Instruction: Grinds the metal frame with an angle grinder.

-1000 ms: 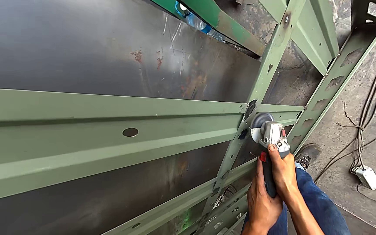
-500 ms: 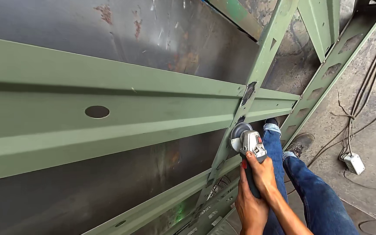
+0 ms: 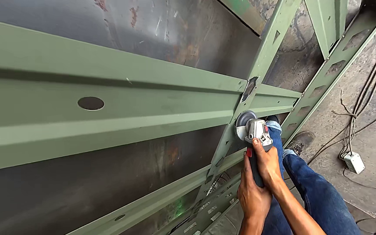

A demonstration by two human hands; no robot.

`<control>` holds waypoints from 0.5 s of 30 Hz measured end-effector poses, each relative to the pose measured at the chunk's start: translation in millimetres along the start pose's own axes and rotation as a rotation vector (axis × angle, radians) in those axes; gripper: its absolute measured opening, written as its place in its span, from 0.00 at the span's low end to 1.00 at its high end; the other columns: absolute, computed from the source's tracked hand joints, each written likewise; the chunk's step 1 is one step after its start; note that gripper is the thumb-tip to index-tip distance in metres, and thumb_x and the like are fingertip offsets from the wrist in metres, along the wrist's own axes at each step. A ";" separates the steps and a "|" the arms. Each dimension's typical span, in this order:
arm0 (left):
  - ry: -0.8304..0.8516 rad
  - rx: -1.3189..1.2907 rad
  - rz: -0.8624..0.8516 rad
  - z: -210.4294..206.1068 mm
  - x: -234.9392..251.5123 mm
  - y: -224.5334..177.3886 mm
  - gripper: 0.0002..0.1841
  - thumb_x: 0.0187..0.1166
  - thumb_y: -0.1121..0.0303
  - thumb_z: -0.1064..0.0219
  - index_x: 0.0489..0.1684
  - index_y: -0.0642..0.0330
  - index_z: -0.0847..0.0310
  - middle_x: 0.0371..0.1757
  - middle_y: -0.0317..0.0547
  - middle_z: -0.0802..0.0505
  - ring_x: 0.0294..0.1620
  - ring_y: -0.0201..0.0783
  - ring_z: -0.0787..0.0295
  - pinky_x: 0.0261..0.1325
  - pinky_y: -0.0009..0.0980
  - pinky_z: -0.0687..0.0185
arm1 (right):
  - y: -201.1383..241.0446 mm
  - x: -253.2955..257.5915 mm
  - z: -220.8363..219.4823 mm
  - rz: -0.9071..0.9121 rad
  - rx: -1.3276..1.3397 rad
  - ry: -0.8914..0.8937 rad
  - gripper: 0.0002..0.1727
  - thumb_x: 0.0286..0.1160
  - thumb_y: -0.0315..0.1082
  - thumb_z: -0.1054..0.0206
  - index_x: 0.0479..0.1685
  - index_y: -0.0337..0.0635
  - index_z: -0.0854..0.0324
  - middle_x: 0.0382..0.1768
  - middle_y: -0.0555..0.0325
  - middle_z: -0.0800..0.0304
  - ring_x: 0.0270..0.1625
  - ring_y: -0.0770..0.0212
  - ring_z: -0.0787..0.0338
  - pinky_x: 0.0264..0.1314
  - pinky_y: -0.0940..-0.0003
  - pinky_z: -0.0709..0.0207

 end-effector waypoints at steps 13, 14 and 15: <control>-0.018 -0.002 0.021 6.9 -12.0 8.8 0.54 0.52 0.55 0.23 0.90 0.64 0.41 0.68 0.52 0.10 0.55 0.48 0.06 0.49 0.52 0.09 | -15.4 -9.5 -8.2 -0.081 -0.010 0.042 0.30 0.52 0.70 0.22 0.29 0.50 0.12 0.22 0.65 0.10 0.27 0.67 0.09 0.35 0.61 0.13; -0.016 0.009 0.014 6.3 -8.9 9.0 0.54 0.52 0.55 0.23 0.90 0.63 0.40 0.68 0.51 0.10 0.55 0.47 0.06 0.49 0.51 0.09 | -14.2 -8.1 -7.6 -0.072 -0.007 0.031 0.30 0.52 0.69 0.22 0.28 0.50 0.12 0.22 0.65 0.11 0.27 0.66 0.10 0.34 0.60 0.13; -0.004 0.031 0.009 6.3 -6.0 10.2 0.53 0.52 0.55 0.23 0.89 0.62 0.39 0.67 0.50 0.09 0.54 0.46 0.05 0.48 0.51 0.09 | -14.3 -7.8 -7.3 -0.067 0.008 0.014 0.29 0.53 0.68 0.23 0.29 0.50 0.12 0.22 0.65 0.11 0.27 0.66 0.10 0.34 0.60 0.14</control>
Point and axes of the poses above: each hand's wrist, its own x-axis towards the middle knuckle, its own z-axis out of the back of the hand, y = z × x, the point moved 8 cm from there along x, towards the middle knuckle
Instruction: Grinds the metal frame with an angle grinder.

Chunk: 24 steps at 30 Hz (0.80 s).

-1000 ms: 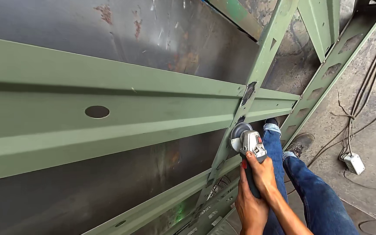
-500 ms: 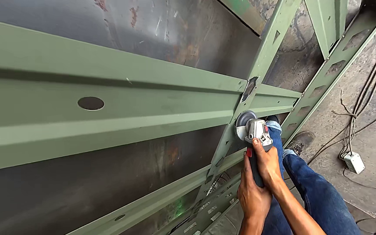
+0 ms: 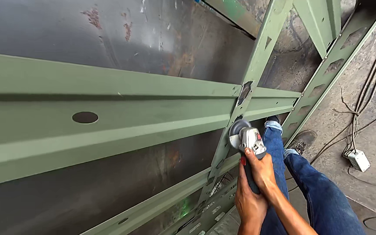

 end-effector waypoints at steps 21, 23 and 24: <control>-0.037 0.019 -0.100 -10.0 14.7 20.6 0.51 0.53 0.52 0.25 0.86 0.65 0.34 0.66 0.53 0.09 0.57 0.49 0.07 0.53 0.52 0.10 | -12.4 9.8 -12.1 0.112 0.141 -0.025 0.30 0.53 0.68 0.22 0.32 0.48 0.12 0.23 0.64 0.10 0.28 0.67 0.10 0.34 0.62 0.13; -0.042 -0.011 -0.091 -8.5 9.6 24.2 0.51 0.55 0.52 0.26 0.87 0.66 0.37 0.69 0.54 0.10 0.60 0.48 0.07 0.55 0.52 0.10 | -16.8 7.0 -15.6 0.100 0.109 -0.007 0.32 0.51 0.70 0.22 0.31 0.48 0.12 0.24 0.65 0.10 0.29 0.67 0.09 0.37 0.61 0.11; -0.043 -0.011 -0.071 -5.7 2.0 29.5 0.52 0.55 0.51 0.26 0.88 0.66 0.38 0.69 0.54 0.10 0.59 0.48 0.07 0.53 0.52 0.10 | -22.8 0.8 -18.1 0.082 0.081 0.007 0.33 0.50 0.71 0.22 0.31 0.48 0.12 0.25 0.66 0.09 0.30 0.68 0.08 0.39 0.61 0.11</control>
Point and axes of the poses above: each hand's wrist, its own x-axis towards the middle knuckle, its own z-axis out of the back of the hand, y = z × x, the point moved 8 cm from there along x, towards the middle knuckle
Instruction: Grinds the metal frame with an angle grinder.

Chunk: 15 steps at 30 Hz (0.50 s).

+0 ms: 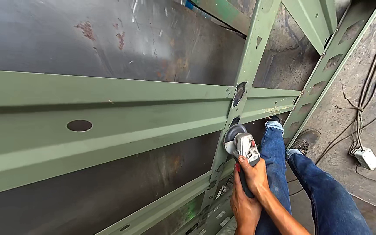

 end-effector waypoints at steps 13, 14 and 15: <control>0.037 0.003 -0.009 -2.4 15.7 -16.7 0.53 0.52 0.53 0.25 0.88 0.64 0.38 0.71 0.53 0.12 0.61 0.49 0.08 0.55 0.53 0.11 | 17.4 11.8 7.5 0.004 0.032 -0.030 0.29 0.53 0.65 0.21 0.32 0.46 0.12 0.25 0.65 0.09 0.30 0.68 0.09 0.38 0.63 0.11; 0.040 0.011 -0.022 -3.1 21.0 -19.8 0.52 0.52 0.53 0.24 0.87 0.64 0.36 0.68 0.53 0.10 0.59 0.49 0.07 0.54 0.52 0.11 | 22.4 14.3 9.2 0.007 0.045 -0.047 0.28 0.53 0.64 0.21 0.32 0.47 0.13 0.24 0.65 0.10 0.28 0.67 0.09 0.36 0.63 0.12; 0.044 0.019 -0.029 -2.8 21.7 -21.5 0.52 0.51 0.53 0.24 0.87 0.64 0.36 0.67 0.53 0.10 0.58 0.49 0.07 0.53 0.52 0.11 | 23.6 14.4 10.9 0.007 0.053 -0.055 0.27 0.55 0.64 0.21 0.32 0.47 0.12 0.23 0.64 0.10 0.28 0.67 0.09 0.35 0.62 0.13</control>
Point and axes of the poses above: each hand's wrist, its own x-axis towards the middle knuckle, its own z-axis out of the back of the hand, y = z × x, the point moved 8 cm from there along x, towards the middle knuckle
